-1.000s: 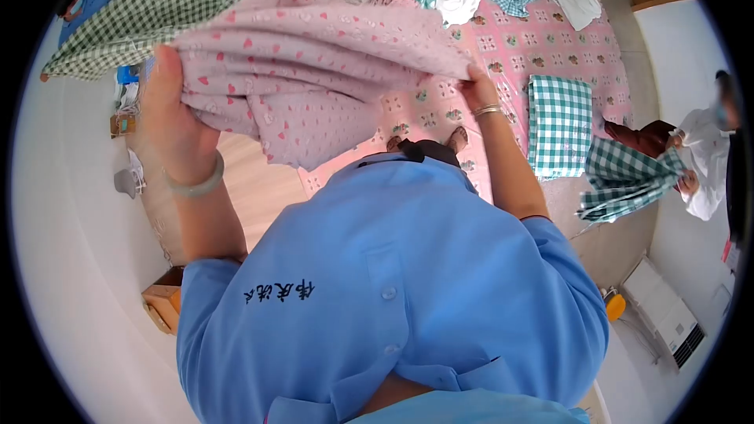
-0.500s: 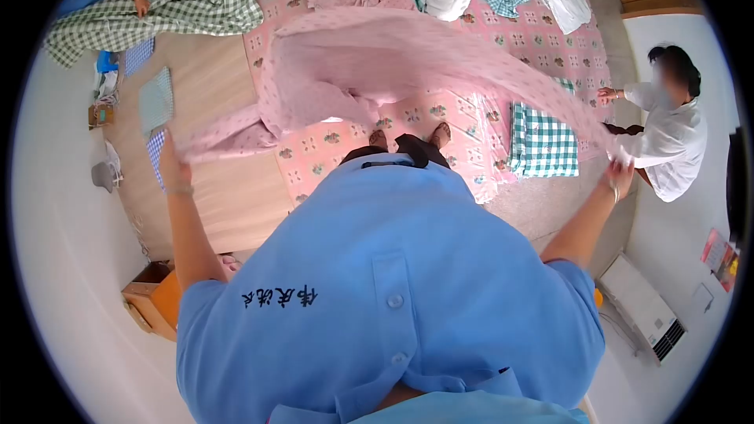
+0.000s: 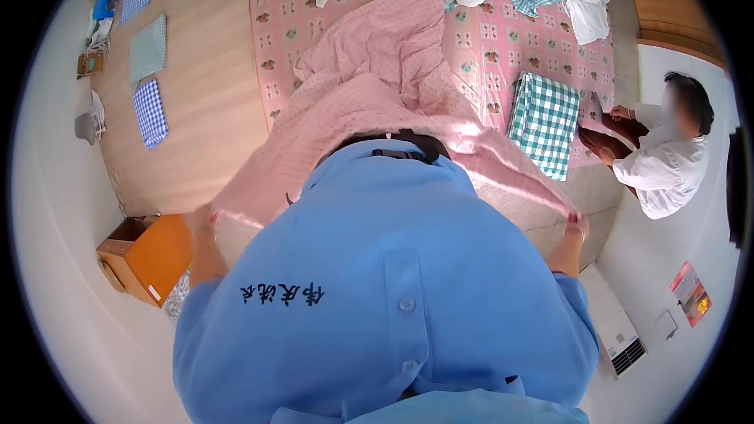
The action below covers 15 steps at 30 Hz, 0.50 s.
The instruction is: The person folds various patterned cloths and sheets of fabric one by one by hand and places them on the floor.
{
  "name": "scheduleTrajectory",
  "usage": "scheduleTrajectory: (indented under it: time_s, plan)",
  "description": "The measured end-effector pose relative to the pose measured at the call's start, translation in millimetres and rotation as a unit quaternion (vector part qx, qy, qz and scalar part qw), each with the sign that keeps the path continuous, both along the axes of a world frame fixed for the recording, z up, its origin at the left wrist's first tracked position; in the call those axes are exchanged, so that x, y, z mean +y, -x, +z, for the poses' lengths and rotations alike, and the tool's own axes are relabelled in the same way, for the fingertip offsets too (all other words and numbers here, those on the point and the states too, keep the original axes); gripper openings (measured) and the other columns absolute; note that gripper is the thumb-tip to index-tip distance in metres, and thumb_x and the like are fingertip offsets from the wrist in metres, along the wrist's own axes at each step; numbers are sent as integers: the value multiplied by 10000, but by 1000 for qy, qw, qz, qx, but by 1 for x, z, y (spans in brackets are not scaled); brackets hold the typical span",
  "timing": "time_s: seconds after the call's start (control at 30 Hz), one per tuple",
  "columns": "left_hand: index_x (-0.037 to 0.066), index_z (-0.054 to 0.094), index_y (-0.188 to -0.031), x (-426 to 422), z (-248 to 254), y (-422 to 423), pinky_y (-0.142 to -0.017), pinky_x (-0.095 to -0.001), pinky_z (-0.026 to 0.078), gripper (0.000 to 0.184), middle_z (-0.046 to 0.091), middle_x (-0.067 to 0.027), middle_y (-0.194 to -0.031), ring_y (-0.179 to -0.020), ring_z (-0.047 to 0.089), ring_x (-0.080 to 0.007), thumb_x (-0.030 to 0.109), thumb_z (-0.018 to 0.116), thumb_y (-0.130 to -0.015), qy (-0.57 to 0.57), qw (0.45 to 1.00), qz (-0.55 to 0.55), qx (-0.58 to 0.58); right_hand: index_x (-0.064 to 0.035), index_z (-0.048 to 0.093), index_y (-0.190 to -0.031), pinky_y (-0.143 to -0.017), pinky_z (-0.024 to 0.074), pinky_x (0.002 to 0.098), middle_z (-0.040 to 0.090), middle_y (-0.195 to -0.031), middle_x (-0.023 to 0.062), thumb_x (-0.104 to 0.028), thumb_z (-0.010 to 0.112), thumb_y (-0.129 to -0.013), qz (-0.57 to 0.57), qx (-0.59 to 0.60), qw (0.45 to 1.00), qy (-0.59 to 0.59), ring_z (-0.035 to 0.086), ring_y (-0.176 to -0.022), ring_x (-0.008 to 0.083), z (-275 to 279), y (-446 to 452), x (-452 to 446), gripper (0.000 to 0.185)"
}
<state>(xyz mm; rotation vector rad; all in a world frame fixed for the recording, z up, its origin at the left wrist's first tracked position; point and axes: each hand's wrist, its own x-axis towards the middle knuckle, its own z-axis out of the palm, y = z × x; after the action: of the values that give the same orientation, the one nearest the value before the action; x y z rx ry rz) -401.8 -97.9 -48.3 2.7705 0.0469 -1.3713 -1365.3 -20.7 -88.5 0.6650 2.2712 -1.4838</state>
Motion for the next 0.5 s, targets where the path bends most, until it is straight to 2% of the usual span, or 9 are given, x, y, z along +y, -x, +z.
scheduleTrajectory:
  time_s: [0.03,0.1,0.2,0.23,0.27,0.3,0.4,0.5]
  plan:
    - [44,478,-1100,-15,-1,12,-751,-290,449,308,495,-81,-1101,-906,533,-201,205,450,-839,-5,1000,-19,11,-67,475,-1072,-586,491,292,509,-759,81,-102,422,-829,122,-27,991,43,519,-649,176,-62,40,12,252]
    - [47,477,-1101,-29,-8,23,-755,-294,448,313,493,-86,-1105,-913,531,-204,205,455,-833,-3,998,-47,31,-64,486,-1053,-552,498,286,505,-749,78,-54,414,-803,145,-36,989,-10,516,-607,169,-28,-31,-72,261]
    - [54,475,-1104,-6,-9,22,-763,-298,444,326,498,-98,-1097,-916,531,-215,207,475,-816,25,997,-64,42,-26,507,-985,-503,494,274,506,-728,81,-19,404,-784,261,-62,954,-134,518,-574,169,-22,-31,-69,226]
    - [56,475,-1105,11,-6,18,-765,-299,443,332,499,-103,-1095,-917,531,-218,207,481,-810,24,997,-57,42,11,514,-915,-463,477,260,525,-743,97,-22,404,-791,262,-58,939,-215,536,-581,180,-16,-25,-45,169]
    - [58,475,-1105,34,-2,12,-768,-300,441,337,501,-107,-1092,-918,531,-222,208,488,-804,17,998,-47,41,34,527,-860,-478,467,254,548,-752,111,-56,403,-811,205,-35,943,-261,553,-628,186,7,-39,-22,160]
    - [60,474,-1106,58,4,5,-770,-301,440,342,502,-111,-1090,-919,531,-225,209,494,-798,6,999,-30,36,-6,552,-884,-545,475,310,581,-810,103,-126,429,-823,108,-22,979,-170,575,-690,219,11,-20,28,182]
    - [67,473,-1109,125,31,-16,-778,-305,435,360,507,-124,-1082,-921,532,-235,210,514,-781,-41,999,26,11,-22,547,-909,-575,471,321,580,-841,96,-149,435,-820,-15,29,964,-265,572,-725,222,59,-5,130,191]
    - [74,471,-1112,163,47,-30,-786,-308,431,379,511,-136,-1074,-924,532,-245,212,534,-764,-77,995,63,-12,-37,541,-934,-604,467,331,578,-873,90,-172,442,-817,22,21,931,-363,570,-760,226,61,-17,151,204]
